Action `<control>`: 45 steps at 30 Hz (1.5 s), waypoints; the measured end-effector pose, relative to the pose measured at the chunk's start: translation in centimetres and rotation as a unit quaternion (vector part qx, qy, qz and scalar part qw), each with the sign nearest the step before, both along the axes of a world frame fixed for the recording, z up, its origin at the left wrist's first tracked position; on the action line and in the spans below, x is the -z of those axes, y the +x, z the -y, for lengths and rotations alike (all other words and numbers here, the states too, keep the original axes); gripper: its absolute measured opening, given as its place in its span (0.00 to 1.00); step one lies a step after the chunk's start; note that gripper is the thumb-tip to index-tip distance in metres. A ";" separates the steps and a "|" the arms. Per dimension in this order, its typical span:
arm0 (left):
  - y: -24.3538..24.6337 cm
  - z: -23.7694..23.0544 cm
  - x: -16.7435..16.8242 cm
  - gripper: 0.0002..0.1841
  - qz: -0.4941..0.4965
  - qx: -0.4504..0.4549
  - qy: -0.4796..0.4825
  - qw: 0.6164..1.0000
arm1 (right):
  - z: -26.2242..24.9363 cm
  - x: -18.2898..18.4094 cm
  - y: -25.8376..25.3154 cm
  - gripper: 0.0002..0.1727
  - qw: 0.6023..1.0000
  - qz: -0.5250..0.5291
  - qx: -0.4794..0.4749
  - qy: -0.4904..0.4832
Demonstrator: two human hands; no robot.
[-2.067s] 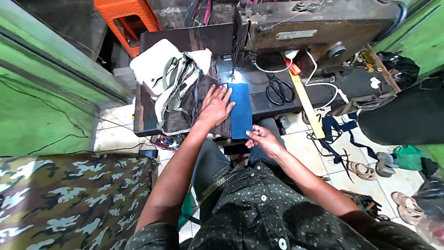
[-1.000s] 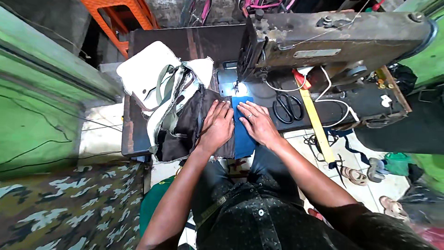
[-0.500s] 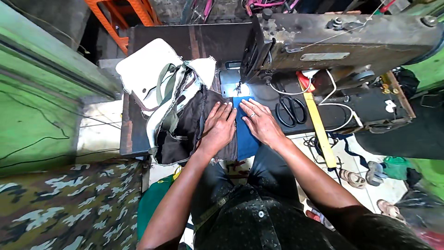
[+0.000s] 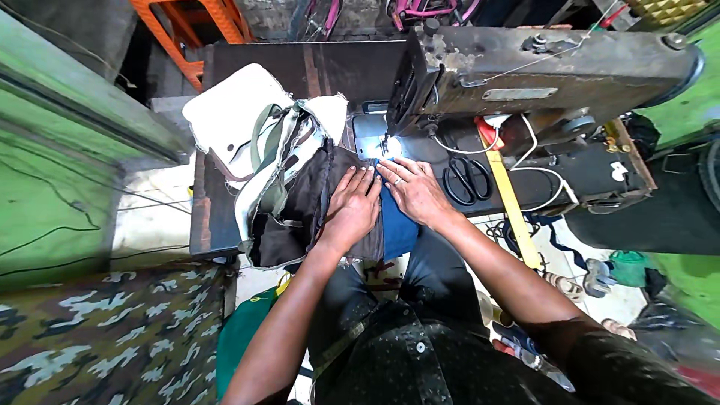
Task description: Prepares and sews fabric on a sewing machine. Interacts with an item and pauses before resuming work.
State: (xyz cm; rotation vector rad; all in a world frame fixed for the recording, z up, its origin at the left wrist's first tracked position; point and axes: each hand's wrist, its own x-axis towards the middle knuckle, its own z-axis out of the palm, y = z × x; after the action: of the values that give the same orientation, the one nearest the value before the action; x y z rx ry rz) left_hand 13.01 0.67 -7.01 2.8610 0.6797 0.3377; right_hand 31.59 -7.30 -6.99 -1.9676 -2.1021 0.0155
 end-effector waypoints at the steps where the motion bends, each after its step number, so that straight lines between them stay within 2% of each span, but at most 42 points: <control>1: 0.0 0.1 -0.2 0.24 -0.008 -0.003 -0.003 1.000 | 0.0 -0.1 -0.1 0.24 1.000 0.007 0.003 -0.003; 5: -0.8 0.7 -1.3 0.26 -0.045 -0.015 0.008 0.999 | -0.1 -0.2 -0.2 0.25 1.000 0.026 0.004 -0.009; 12: -2.4 0.0 -0.9 0.27 -0.052 0.014 0.022 0.998 | -0.4 -0.2 0.0 0.25 0.998 0.049 -0.003 -0.025; 19: -1.4 0.5 -0.4 0.28 -0.019 0.008 0.003 1.000 | -0.3 -0.8 -0.3 0.25 0.998 0.055 -0.004 -0.033; 23: -1.3 0.6 -0.7 0.31 -0.014 0.002 -0.017 1.000 | -0.3 -0.7 -0.4 0.25 0.999 0.044 0.001 -0.031; 26: -1.3 0.7 -0.9 0.27 0.018 -0.004 -0.038 0.999 | -0.3 -0.1 0.0 0.24 1.000 0.022 0.001 -0.011; 30: -0.1 1.5 -1.7 0.20 0.046 -0.073 -0.056 0.995 | -0.1 0.3 0.3 0.25 1.000 0.012 0.002 -0.008; 36: 2.5 3.6 -2.8 0.14 0.038 -0.190 -0.013 0.981 | 0.1 0.7 0.2 0.25 1.000 0.006 0.007 0.012; 39: 2.8 3.7 -3.2 0.16 0.017 -0.221 -0.027 0.975 | 0.2 0.8 0.2 0.25 1.000 0.001 0.004 0.011; 42: 1.9 2.9 -3.4 0.16 0.013 -0.200 -0.031 0.979 | 0.1 0.8 0.2 0.25 1.000 -0.009 0.003 0.011; 45: 0.2 1.3 -2.5 0.18 -0.024 -0.091 0.048 0.994 | 0.1 0.7 0.2 0.25 1.000 -0.023 0.005 0.006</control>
State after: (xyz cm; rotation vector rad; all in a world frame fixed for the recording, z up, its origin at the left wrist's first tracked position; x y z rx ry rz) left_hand 13.26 -0.58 -4.49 2.9119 0.9616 0.3380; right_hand 31.75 -7.35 -7.71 -1.9524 -2.0587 0.0456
